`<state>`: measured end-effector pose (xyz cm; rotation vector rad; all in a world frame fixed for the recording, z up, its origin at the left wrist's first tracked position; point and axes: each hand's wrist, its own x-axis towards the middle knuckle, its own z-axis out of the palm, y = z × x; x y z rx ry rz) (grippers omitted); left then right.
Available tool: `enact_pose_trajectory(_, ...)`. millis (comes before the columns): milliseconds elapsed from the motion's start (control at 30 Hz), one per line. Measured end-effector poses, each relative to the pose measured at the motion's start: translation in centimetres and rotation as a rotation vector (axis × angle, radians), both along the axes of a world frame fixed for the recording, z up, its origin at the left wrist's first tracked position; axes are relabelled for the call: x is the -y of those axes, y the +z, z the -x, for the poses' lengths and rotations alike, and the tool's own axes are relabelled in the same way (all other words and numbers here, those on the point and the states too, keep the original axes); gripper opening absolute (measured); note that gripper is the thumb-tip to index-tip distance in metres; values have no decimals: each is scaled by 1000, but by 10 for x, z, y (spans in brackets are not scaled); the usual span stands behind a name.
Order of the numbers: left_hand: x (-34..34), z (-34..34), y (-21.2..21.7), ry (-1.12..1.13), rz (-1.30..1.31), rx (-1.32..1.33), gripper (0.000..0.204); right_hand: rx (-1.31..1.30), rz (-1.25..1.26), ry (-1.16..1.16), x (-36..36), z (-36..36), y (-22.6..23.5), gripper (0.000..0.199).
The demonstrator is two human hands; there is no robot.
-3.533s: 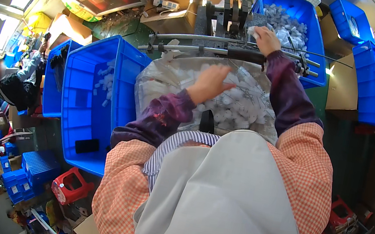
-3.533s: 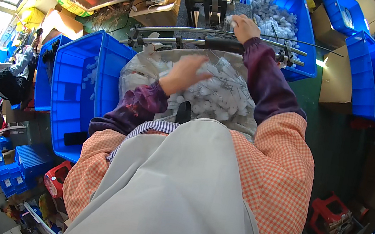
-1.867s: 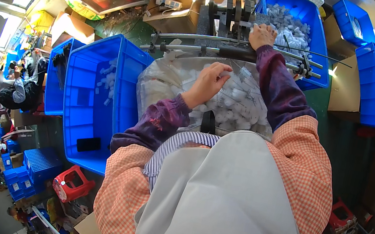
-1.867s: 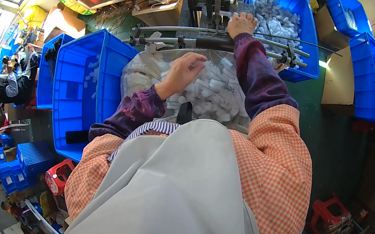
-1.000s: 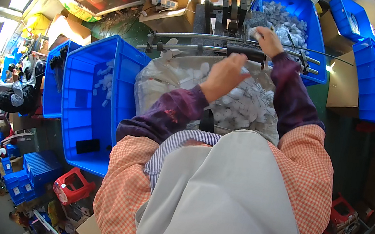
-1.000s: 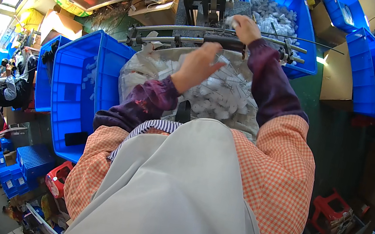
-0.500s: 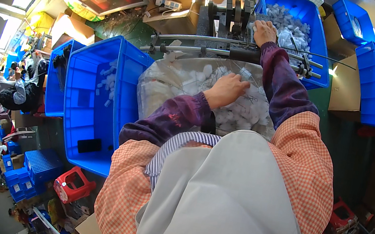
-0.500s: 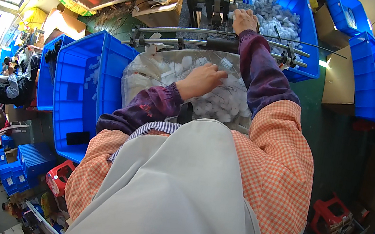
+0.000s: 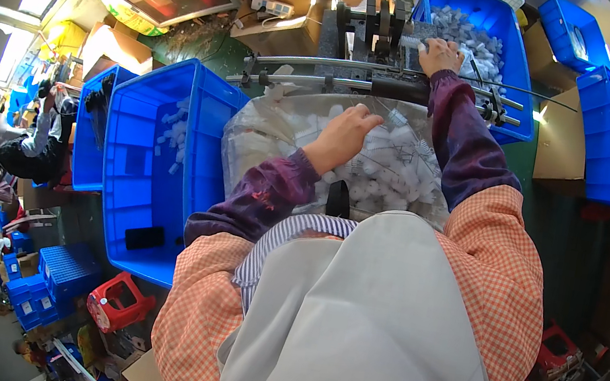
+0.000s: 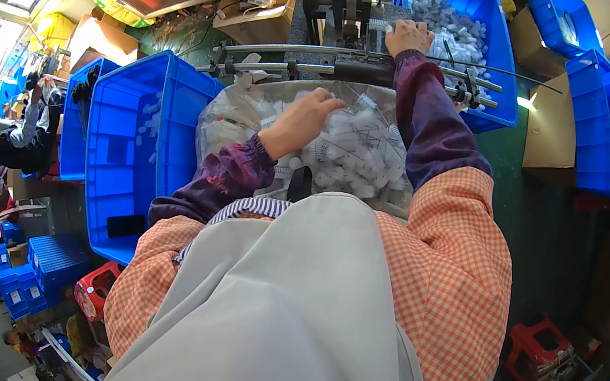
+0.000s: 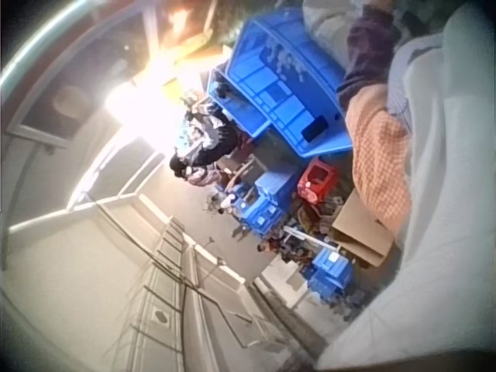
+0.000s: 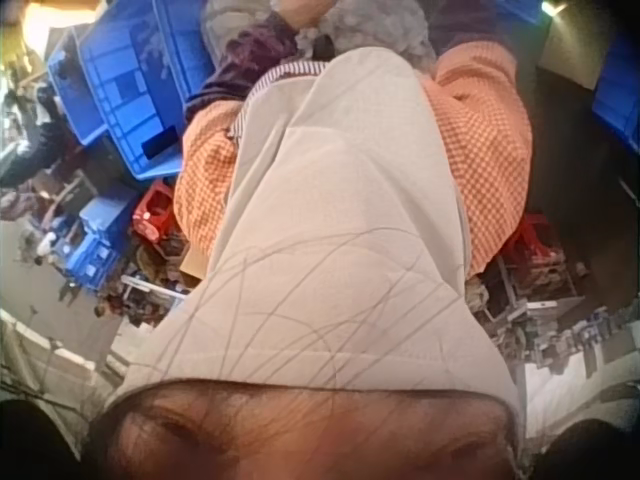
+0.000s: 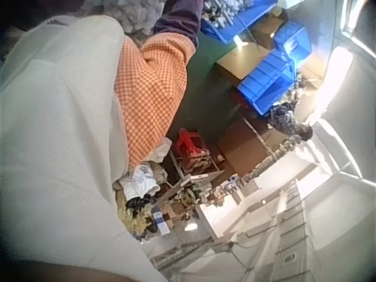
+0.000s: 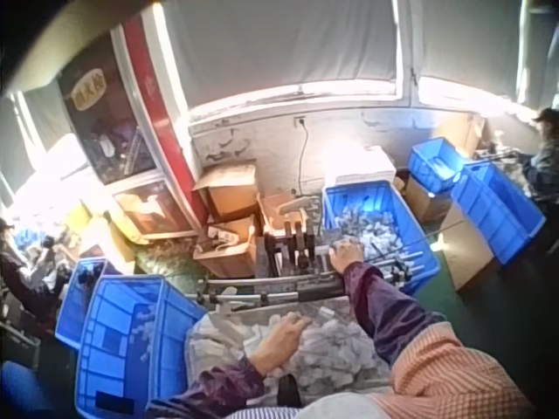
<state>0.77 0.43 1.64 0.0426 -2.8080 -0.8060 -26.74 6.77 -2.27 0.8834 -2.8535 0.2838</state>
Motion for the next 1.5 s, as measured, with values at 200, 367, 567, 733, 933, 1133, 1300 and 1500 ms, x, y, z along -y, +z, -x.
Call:
enact_pose_trajectory(200,-5,-8,26,30,224,-28,30,-73,56,64,-3,-14,-4,31)
enact_pose_trajectory(367,-11,-8,36,78,170,-46,29,-110,67,117,26,-30,-11,27)
enact_pose_trajectory(567,-5,-8,33,97,136,-112,27,-120,68,101,46,-47,-11,25)
enact_pose_trajectory(733,9,-11,37,101,-59,-168,25,-86,24,107,20,-28,-8,26)
enact_pose_trajectory(933,4,0,42,55,-81,-292,21,65,-38,72,-3,16,-6,25)
enact_pose_trajectory(1133,-6,11,45,57,-125,-256,19,-24,-95,-218,-19,32,41,27)
enact_pose_trajectory(1300,-8,30,50,50,-101,-270,19,63,339,520,-61,16,30,44)
enact_pose_trajectory(1500,-13,40,46,211,-196,-206,35,903,265,799,-55,-82,103,26)
